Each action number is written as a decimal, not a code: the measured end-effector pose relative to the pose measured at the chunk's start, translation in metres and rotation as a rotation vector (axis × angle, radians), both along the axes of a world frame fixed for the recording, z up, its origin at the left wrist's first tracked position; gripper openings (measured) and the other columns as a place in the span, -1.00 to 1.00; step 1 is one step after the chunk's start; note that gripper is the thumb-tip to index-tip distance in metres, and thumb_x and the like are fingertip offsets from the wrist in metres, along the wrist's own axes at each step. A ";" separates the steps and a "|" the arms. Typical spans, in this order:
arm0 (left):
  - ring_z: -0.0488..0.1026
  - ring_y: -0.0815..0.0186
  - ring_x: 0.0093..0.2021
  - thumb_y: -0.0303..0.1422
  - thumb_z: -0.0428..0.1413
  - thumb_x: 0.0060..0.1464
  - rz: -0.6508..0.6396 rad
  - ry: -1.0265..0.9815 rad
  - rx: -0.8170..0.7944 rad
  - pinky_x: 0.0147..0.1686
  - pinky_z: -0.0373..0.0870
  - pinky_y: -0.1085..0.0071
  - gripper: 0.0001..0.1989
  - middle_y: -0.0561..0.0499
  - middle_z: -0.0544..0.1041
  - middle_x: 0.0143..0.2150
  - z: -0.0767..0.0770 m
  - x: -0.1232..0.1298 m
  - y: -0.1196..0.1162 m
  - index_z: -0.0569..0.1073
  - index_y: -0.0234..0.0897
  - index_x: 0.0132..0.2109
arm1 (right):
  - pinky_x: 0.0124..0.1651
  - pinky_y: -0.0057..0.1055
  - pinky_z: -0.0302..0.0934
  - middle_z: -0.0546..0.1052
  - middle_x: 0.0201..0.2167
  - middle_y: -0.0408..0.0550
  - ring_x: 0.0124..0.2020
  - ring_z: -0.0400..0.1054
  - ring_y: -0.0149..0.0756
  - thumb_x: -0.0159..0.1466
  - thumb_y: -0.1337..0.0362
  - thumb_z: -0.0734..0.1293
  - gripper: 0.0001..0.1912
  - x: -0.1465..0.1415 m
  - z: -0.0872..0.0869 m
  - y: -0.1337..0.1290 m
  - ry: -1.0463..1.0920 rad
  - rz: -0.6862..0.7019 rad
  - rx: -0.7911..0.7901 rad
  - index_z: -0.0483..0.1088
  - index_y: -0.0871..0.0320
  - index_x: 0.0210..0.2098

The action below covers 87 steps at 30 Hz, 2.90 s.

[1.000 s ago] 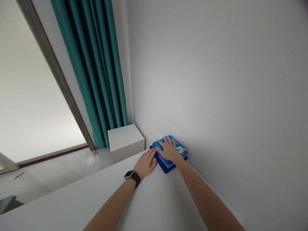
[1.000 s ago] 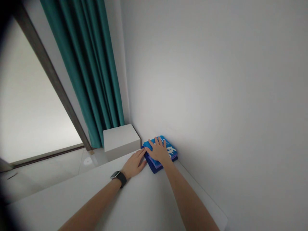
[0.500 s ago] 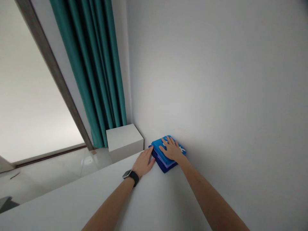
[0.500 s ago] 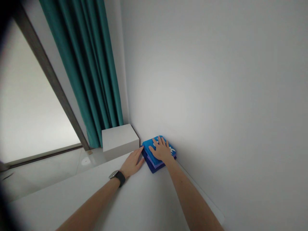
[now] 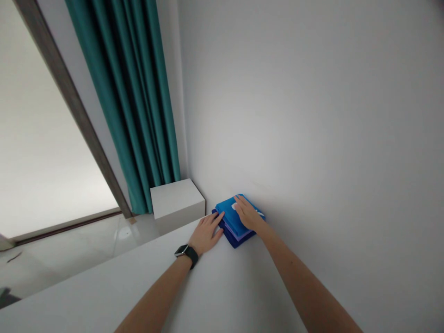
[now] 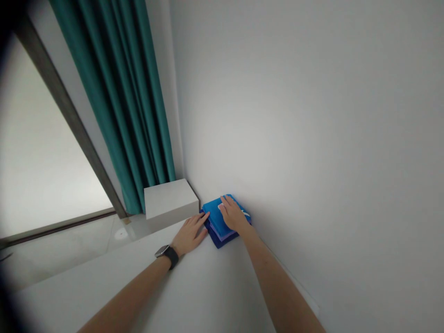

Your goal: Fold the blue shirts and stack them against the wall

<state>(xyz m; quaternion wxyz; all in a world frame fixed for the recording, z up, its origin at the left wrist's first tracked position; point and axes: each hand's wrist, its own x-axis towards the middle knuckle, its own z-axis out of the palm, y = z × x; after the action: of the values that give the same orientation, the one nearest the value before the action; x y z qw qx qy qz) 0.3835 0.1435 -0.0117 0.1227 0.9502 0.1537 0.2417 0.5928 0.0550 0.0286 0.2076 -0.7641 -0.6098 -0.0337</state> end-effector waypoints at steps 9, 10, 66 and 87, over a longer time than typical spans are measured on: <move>0.24 0.08 0.23 -0.24 -0.08 0.29 0.000 -0.009 -0.018 0.21 0.18 0.05 -0.44 -0.16 0.27 0.27 -0.003 0.001 0.002 0.03 -0.14 0.38 | 0.31 -0.19 0.01 0.30 0.25 0.06 0.27 0.13 -0.27 0.41 0.05 -0.10 -0.39 0.019 -0.005 -0.064 0.227 -0.053 0.219 0.18 0.24 0.26; 0.24 0.08 0.23 -0.24 -0.08 0.29 0.002 -0.011 -0.016 0.21 0.18 0.05 -0.44 -0.16 0.27 0.27 -0.004 0.001 0.002 0.03 -0.15 0.38 | 0.31 -0.17 0.01 0.31 0.24 0.07 0.26 0.15 -0.25 0.40 0.07 -0.07 -0.41 0.016 -0.008 -0.070 0.259 -0.092 0.260 0.20 0.24 0.25; 0.36 0.21 -0.17 -0.51 -0.07 0.12 0.136 -0.114 -0.059 -0.14 0.28 0.27 -0.83 -0.03 0.42 -0.19 0.028 -0.085 -0.041 0.35 -0.22 -0.19 | 0.05 -0.16 0.21 0.40 -0.08 0.06 -0.01 0.29 -0.18 0.29 0.39 0.08 -0.63 -0.151 -0.041 -0.048 0.312 0.052 0.619 0.32 0.11 0.03; 0.38 0.27 -0.34 -0.43 -0.08 0.09 0.609 -0.367 -0.402 -0.29 0.30 0.36 -0.83 -0.01 0.45 -0.39 -0.009 -0.245 -0.015 0.41 -0.27 -0.34 | 0.07 -0.22 0.14 0.42 -0.14 0.01 -0.04 0.26 -0.14 0.20 0.45 0.20 -0.66 -0.282 -0.056 0.045 -0.013 0.408 0.126 0.39 0.09 -0.07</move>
<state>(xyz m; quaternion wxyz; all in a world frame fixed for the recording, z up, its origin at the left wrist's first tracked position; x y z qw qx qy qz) 0.1384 0.1283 -0.0202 0.2540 0.7595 0.4477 0.3977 0.3113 0.1002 -0.0275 0.2536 -0.6102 -0.7498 -0.0340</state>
